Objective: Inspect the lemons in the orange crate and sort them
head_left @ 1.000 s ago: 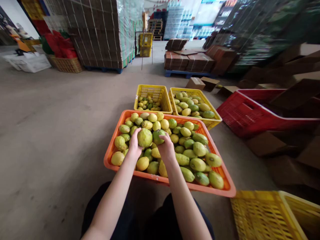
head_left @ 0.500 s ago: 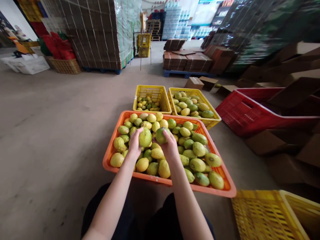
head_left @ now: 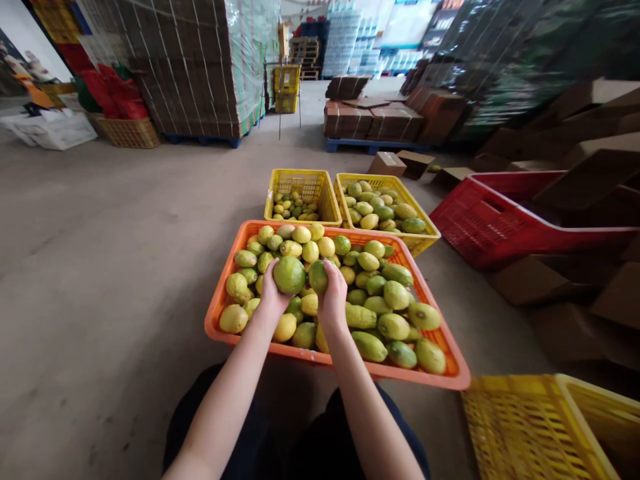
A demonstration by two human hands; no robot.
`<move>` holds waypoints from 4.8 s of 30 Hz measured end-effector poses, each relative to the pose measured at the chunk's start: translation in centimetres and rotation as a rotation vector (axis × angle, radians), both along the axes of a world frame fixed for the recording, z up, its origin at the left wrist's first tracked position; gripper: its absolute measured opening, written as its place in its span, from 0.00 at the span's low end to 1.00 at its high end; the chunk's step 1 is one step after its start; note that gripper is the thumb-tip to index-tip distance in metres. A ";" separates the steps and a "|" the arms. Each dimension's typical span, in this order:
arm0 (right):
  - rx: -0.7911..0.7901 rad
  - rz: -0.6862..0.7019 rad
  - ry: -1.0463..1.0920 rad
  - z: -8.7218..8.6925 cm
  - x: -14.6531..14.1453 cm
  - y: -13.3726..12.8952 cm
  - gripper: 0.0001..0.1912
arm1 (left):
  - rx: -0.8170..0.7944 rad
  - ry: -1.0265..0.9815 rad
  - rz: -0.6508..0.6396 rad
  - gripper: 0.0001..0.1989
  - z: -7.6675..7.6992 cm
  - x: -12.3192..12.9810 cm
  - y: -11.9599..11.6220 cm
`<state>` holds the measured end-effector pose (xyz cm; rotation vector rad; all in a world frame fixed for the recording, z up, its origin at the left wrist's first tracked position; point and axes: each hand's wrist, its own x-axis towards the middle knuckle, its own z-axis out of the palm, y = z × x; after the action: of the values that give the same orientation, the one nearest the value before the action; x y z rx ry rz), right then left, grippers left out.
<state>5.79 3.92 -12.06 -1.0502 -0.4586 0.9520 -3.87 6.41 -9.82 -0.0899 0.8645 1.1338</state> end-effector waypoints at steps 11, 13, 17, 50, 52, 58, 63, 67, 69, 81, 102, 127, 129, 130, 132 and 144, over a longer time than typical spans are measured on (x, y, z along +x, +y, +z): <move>-0.106 -0.014 0.261 1.5 1.4 0.1 0.16 | 0.037 -0.102 -0.154 0.13 0.3 -0.7 0.4; -0.124 0.019 0.330 1.5 1.6 0.2 0.15 | -0.005 -0.128 -0.146 0.14 0.2 -0.9 0.7; -0.187 0.213 0.457 1.0 1.9 0.7 0.20 | -0.130 -0.067 -0.118 0.13 -0.5 -1.1 1.2; -0.273 0.424 0.732 -0.8 2.2 1.1 0.20 | -0.051 -0.341 -0.052 0.24 0.6 -1.6 0.4; -0.283 0.403 0.705 -0.8 2.4 1.2 0.18 | -0.007 -0.323 -0.033 0.24 0.8 -1.6 0.4; -0.223 0.310 0.512 -0.4 3.2 1.5 0.12 | 0.115 -0.252 0.008 0.13 1.6 -2.0 0.1; -0.052 0.130 0.259 -0.2 2.3 1.4 0.16 | 0.163 -0.234 0.006 0.12 1.4 -1.3 -0.4; 0.027 0.000 -0.144 -0.2 0.7 0.5 0.26 | 0.206 -0.183 0.029 0.09 0.6 0.2 -0.8; 0.038 0.020 -0.308 -0.3 0.2 0.0 0.32 | 0.227 -0.163 0.033 0.08 0.2 0.8 -1.0; 0.185 0.408 -0.455 2.1 -0.7 -1.8 0.29 | 0.246 -0.076 -0.009 0.06 -1.2 0.4 -0.8; -0.289 0.097 0.902 0.9 3.0 0.7 0.11 | 1.075 1.146 0.187 0.30 -3.2 -1.7 1.7; 0.108 -0.016 0.007 0.8 1.6 0.7 0.38 | 1.165 1.300 0.243 0.28 -4.4 -2.1 2.2; 0.172 -0.096 -0.328 0.5 1.9 0.6 0.41 | 1.161 1.292 0.233 0.28 -4.4 -2.0 2.1; 0.193 -0.119 -0.451 0.3 2.1 0.6 0.40 | 1.159 1.291 0.229 0.28 -4.4 -2.0 2.1; 0.226 -0.129 -0.600 0.2 2.4 0.7 0.35 | 1.157 1.291 0.226 0.28 -4.3 -1.9 2.0; 0.257 -0.004 -0.261 2.5 1.2 -0.8 0.32 | 1.064 1.198 0.169 0.32 -3.0 -2.0 1.2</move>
<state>6.96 3.14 -9.61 -0.9425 -0.7735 0.7318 -5.85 7.64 -12.84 1.5466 1.1441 1.6748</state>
